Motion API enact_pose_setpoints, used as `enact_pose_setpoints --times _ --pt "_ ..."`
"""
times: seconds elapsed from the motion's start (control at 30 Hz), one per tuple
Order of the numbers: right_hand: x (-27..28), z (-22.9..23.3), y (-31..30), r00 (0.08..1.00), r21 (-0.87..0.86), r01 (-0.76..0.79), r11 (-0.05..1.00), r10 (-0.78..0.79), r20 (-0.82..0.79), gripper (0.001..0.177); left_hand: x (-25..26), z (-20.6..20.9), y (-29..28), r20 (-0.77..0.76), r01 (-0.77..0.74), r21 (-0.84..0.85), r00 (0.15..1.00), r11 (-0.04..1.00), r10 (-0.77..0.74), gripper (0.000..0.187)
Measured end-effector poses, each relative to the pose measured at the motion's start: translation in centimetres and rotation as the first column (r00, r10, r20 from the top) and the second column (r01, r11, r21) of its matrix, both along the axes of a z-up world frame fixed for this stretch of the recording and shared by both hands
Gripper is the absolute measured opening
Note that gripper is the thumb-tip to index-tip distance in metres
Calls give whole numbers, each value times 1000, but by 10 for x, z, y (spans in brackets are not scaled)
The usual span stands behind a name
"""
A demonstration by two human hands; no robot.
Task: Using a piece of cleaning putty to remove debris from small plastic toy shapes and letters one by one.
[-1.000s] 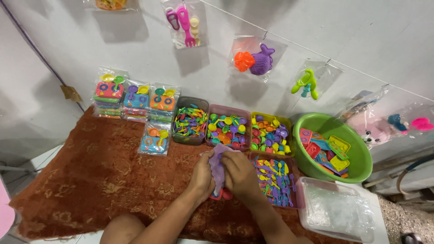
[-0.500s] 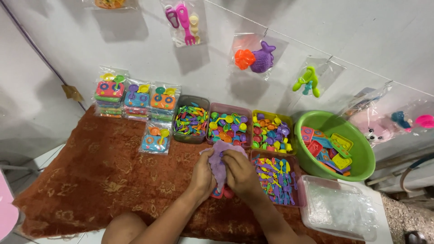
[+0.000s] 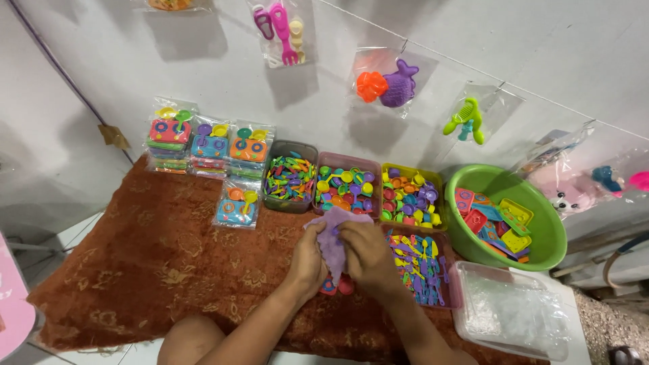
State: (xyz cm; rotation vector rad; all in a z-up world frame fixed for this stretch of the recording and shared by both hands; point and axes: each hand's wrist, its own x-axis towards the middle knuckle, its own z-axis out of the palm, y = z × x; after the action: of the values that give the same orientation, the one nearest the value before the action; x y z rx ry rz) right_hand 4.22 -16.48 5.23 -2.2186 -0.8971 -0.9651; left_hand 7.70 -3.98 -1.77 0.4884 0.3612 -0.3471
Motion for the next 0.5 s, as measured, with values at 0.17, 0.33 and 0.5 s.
enact_pose_setpoints --times 0.17,0.33,0.5 --pt "9 1 -23 998 -87 61 994 -60 11 8 -16 21 -6 -10 -11 133 1000 991 13 37" --pt "-11 16 -2 994 -184 1 983 -21 -110 31 -8 -6 2 146 31 54 989 998 -38 40" --pt "6 11 -22 987 -297 162 941 -148 69 11 -23 51 -3 -19 -27 269 999 963 33 35"
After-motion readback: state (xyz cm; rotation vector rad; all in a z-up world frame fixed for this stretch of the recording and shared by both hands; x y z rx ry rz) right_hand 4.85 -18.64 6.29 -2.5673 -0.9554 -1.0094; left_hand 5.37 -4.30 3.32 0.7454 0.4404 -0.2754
